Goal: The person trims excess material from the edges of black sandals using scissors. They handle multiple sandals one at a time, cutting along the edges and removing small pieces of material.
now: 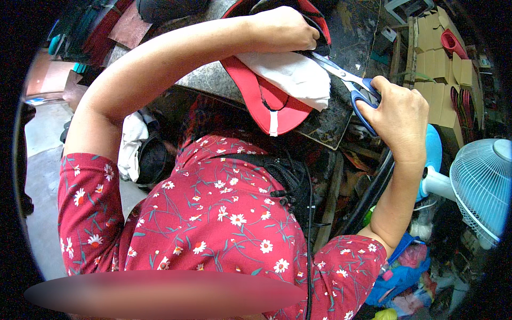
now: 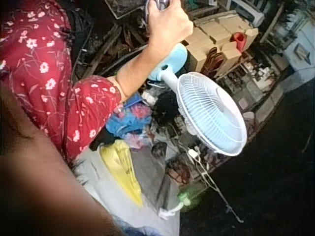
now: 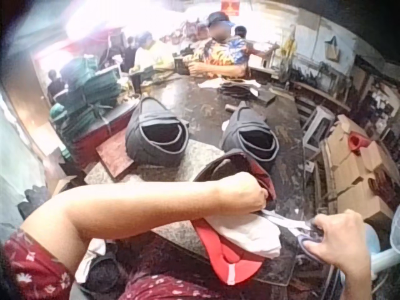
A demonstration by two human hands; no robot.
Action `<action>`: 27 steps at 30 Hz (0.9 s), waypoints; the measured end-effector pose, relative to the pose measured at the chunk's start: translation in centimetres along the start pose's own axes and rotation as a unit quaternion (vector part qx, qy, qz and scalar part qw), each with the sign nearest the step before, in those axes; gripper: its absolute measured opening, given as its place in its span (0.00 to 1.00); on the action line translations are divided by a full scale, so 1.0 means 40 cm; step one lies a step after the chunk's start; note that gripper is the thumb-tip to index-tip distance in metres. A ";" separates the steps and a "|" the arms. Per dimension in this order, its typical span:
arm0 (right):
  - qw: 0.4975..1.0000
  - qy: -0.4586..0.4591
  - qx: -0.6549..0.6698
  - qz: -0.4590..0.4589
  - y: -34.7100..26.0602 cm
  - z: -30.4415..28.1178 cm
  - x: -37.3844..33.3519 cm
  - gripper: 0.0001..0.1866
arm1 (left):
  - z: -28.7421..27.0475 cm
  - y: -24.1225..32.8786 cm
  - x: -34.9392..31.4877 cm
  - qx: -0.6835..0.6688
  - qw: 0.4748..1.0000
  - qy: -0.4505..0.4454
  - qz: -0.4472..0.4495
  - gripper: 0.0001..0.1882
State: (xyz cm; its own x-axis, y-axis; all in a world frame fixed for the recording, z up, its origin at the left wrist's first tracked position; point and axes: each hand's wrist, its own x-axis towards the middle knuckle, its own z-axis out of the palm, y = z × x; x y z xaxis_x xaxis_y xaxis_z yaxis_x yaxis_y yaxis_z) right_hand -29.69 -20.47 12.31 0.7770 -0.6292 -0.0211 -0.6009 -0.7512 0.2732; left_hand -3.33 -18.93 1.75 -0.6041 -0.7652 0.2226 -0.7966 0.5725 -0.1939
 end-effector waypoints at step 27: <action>0.987 0.014 0.158 -0.019 0.088 0.043 -0.090 0.15 | -0.191 0.040 -0.175 -0.221 0.973 0.037 -0.060 0.29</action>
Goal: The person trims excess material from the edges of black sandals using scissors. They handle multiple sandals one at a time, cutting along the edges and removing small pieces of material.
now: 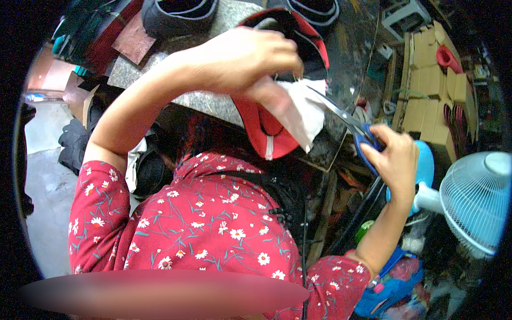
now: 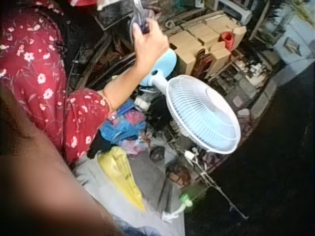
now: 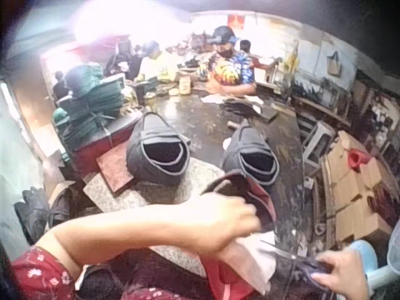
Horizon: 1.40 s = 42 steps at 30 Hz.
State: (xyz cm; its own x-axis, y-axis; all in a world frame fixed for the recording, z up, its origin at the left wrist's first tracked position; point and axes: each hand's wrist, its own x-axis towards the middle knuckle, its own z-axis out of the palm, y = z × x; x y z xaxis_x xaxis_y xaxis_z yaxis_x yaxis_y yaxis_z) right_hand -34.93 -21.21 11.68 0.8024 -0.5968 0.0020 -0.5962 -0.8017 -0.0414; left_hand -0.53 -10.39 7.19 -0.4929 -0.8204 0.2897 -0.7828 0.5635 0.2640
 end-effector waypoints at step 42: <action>0.740 0.217 0.627 0.110 -0.135 0.322 0.144 0.16 | -0.049 -0.202 -0.231 0.292 0.872 0.279 -0.276 0.41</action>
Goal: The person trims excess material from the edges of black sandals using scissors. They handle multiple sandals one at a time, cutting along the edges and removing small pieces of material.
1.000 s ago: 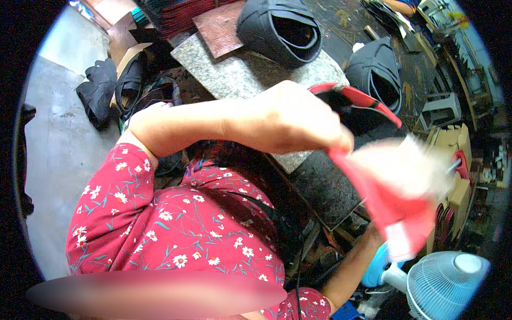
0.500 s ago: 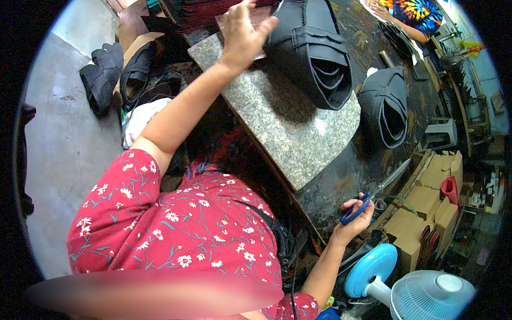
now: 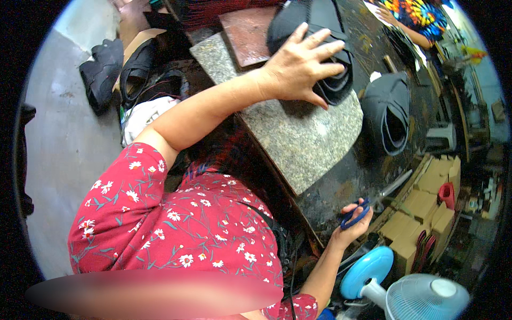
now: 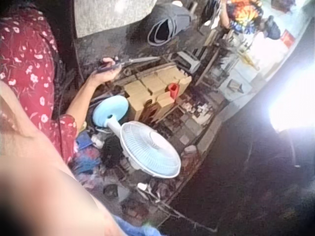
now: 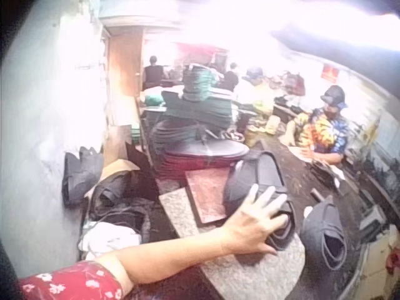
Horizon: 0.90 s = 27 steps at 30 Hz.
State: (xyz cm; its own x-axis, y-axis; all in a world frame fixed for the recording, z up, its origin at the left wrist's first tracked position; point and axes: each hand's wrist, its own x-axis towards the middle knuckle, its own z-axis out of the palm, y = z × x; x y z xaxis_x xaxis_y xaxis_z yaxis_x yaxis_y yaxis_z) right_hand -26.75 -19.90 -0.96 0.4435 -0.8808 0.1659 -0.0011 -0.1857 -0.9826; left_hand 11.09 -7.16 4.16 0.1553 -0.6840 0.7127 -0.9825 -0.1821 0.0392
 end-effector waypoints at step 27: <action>0.992 0.108 0.060 0.009 0.024 -0.018 0.014 0.16 | -0.053 0.380 0.065 -0.254 0.925 0.078 0.271 0.05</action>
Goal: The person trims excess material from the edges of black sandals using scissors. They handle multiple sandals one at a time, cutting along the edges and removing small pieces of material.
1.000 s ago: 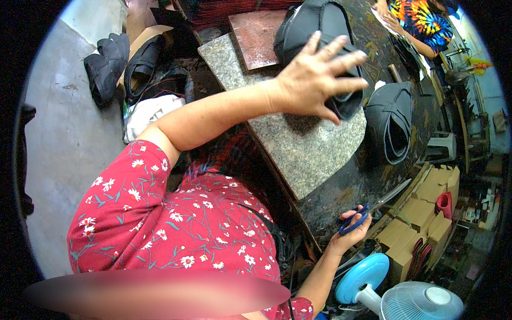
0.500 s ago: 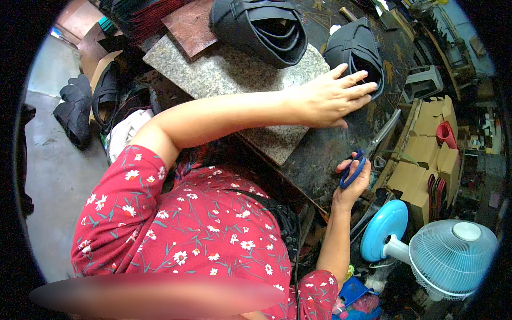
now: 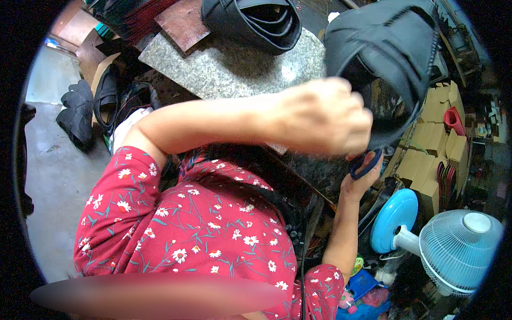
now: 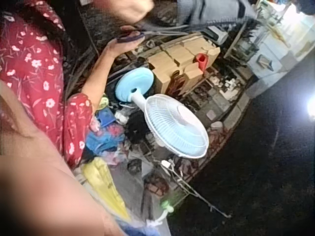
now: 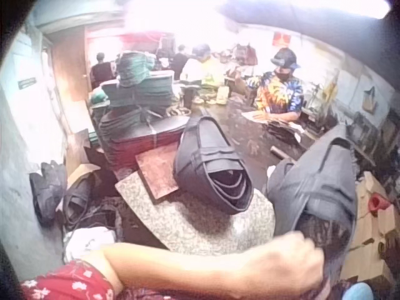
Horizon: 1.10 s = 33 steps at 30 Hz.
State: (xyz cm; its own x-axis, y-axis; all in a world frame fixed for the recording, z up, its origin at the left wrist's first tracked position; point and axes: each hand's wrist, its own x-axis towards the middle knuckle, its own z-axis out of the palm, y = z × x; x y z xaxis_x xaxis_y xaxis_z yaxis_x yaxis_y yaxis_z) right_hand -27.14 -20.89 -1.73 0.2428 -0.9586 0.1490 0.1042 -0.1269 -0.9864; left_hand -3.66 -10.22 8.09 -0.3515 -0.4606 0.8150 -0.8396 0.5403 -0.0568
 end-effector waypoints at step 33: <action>0.770 -0.363 -0.510 -0.123 -0.328 0.031 0.012 0.19 | -0.164 0.073 -0.321 -0.260 0.878 0.019 -0.402 0.33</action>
State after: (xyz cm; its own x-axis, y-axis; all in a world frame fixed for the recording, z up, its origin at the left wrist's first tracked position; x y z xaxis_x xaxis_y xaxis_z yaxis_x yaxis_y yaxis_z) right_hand -27.21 -19.35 11.36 0.8500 -0.5262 -0.0262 -0.4897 -0.7708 -0.4075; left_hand 1.14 1.88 1.25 0.2914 -0.8214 0.4904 -0.5043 0.3037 0.8084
